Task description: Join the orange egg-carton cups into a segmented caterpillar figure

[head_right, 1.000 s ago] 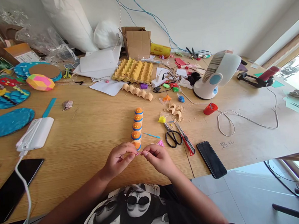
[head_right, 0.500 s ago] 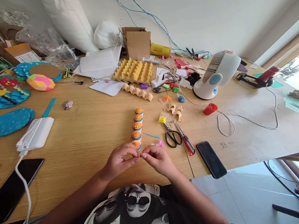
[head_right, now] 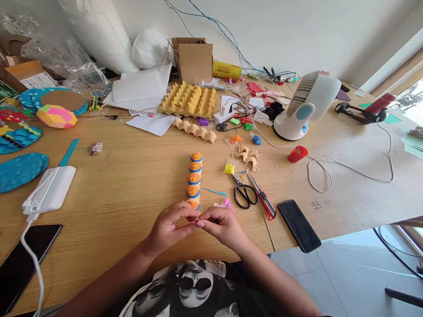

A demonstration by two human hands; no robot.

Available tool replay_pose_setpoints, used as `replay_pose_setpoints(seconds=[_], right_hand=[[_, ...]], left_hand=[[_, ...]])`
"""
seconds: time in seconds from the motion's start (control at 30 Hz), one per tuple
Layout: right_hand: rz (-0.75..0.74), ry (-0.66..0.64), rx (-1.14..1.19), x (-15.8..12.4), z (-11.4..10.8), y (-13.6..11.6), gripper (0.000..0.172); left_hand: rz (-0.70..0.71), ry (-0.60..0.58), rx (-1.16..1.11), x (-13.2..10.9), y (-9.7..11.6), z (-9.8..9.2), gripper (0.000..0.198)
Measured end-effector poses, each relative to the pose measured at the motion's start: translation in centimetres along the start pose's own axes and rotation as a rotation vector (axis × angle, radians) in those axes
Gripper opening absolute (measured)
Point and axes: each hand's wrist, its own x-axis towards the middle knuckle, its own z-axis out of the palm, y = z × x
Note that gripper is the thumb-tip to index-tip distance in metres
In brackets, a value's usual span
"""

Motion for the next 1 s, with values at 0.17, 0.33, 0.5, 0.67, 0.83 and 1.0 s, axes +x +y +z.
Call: replay_pose_setpoints(seconds=[0.17,0.33,0.5,0.67,0.83,1.0], right_hand=[[-0.005,0.009,0.005,0.03,-0.02,0.10,0.034],[0.035,0.021,-0.022,0.10,-0.01,-0.13,0.041],[0.063,0.013,-0.027,0.10,-0.18,-0.31,0.045],[0.073,-0.011,-0.048,0.12,-0.31,-0.12,0.045],[0.079,-0.039,-0.081,0.16,-0.25,0.32,0.047],[0.092,-0.044,-0.072,0.15,-0.14,0.52,0.047]], left_hand=[[0.016,0.015,-0.020,0.00,-0.06,0.13,0.016],[0.006,0.000,-0.016,0.01,-0.09,0.13,0.012],[-0.073,-0.025,-0.133,0.08,0.21,-0.09,0.014],[-0.257,-0.045,-0.255,-0.01,0.26,-0.15,0.019],[-0.312,-0.083,-0.260,0.03,0.27,0.06,0.022],[-0.330,-0.076,-0.291,0.17,0.52,0.14,0.022]])
